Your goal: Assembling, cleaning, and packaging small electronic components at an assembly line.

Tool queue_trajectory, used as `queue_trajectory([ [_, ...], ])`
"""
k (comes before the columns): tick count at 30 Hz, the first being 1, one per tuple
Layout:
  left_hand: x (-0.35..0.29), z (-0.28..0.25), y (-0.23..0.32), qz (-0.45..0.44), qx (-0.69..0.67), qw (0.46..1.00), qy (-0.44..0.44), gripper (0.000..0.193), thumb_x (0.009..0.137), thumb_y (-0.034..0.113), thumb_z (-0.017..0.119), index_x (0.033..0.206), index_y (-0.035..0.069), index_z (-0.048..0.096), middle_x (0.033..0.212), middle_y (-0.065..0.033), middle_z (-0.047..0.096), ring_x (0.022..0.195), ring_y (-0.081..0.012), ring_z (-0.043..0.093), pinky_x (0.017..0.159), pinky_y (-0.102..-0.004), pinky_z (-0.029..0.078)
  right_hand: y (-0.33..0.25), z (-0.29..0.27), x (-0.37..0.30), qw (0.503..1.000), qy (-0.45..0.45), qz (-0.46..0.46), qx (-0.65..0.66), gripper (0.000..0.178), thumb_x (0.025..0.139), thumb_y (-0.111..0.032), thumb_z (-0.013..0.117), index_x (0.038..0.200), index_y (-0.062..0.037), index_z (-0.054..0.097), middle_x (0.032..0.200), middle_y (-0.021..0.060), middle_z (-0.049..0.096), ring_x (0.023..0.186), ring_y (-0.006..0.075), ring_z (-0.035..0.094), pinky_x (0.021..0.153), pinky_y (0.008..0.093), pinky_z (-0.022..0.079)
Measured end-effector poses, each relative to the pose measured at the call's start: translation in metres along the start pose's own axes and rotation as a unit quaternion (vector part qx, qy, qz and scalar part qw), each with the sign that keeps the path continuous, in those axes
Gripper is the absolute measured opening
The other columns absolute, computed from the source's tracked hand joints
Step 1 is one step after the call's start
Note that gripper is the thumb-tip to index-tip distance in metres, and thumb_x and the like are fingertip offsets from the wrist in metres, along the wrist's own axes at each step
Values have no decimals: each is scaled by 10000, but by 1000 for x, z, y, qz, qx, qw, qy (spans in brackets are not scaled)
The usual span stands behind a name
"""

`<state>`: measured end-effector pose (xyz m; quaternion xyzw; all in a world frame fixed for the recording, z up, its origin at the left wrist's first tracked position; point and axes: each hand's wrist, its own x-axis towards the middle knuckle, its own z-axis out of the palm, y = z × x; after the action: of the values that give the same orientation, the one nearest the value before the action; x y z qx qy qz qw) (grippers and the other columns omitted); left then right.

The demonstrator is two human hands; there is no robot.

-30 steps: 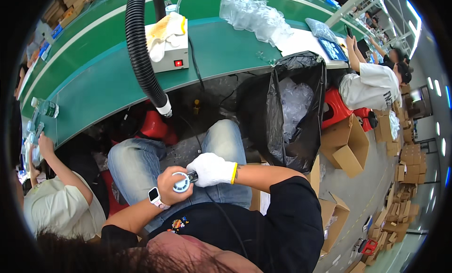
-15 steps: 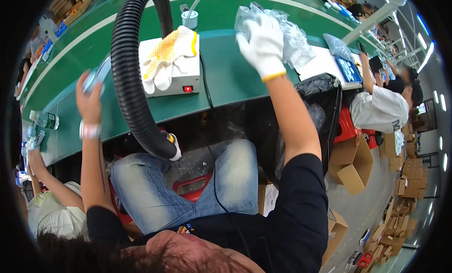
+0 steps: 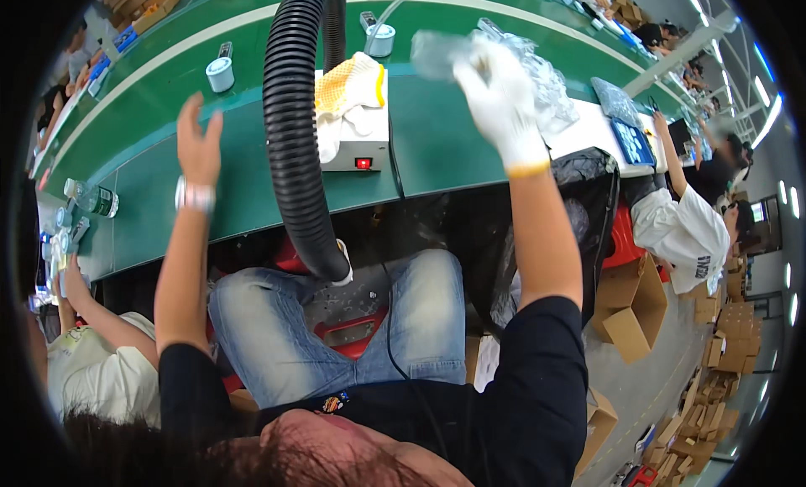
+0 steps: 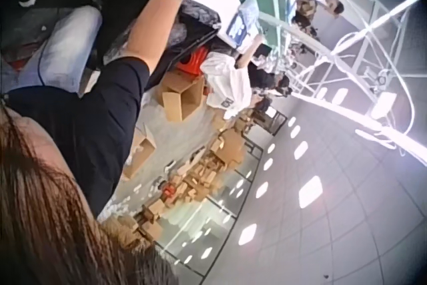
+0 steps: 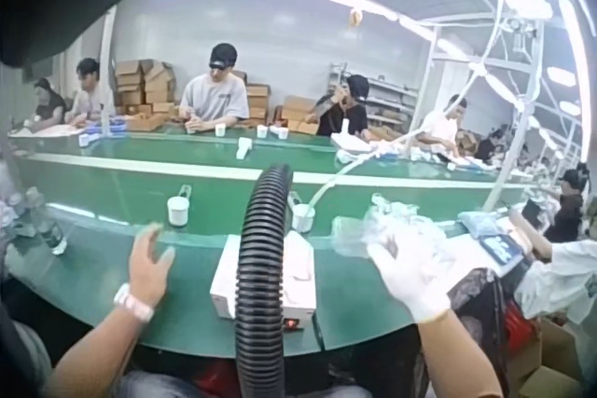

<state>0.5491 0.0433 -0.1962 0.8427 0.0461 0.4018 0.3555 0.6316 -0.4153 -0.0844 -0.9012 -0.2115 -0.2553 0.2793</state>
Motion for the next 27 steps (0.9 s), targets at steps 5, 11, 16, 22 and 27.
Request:
queue_trajectory([
  [5,-197,-81,96,-262,-427,839,-213,273,1053,203,612,1252,18,643,1239,-98,696,1133,-222,664,964,-373,543,-90,-22,-173,914,-104,69,385,107,920,-28,726,1014,21,715,1034,83,744,912,136,681,853,284,548],
  [11,-247,-47,144,-565,-585,525,-251,466,1095,453,492,1400,109,571,1377,-111,630,1276,-292,607,1042,-466,510,-186,56,-262,906,-104,180,368,580,823,-230,828,1335,-63,613,1174,138,742,1062,219,719,946,357,573],
  [16,-269,-25,110,-474,-667,516,-254,493,1089,463,498,1472,153,508,1491,-125,549,1331,-321,549,1130,-514,428,-183,91,-292,866,-197,206,411,565,826,-253,782,1328,-74,596,1244,201,707,1162,327,695,980,408,551],
  [22,-277,-15,124,-309,-587,683,-305,459,1085,445,524,1426,138,523,1436,-104,563,1317,-294,538,1132,-455,413,-172,79,-302,930,-196,163,266,437,870,-319,707,1225,-74,639,1148,227,710,1045,401,702,888,442,568],
  [27,-279,-12,131,-135,-369,854,-342,389,1077,384,586,1371,134,542,1344,-75,605,1270,-268,562,1116,-442,418,-161,43,-313,895,-242,218,305,368,874,-296,700,1165,-72,674,1074,205,739,976,394,725,844,452,582],
])
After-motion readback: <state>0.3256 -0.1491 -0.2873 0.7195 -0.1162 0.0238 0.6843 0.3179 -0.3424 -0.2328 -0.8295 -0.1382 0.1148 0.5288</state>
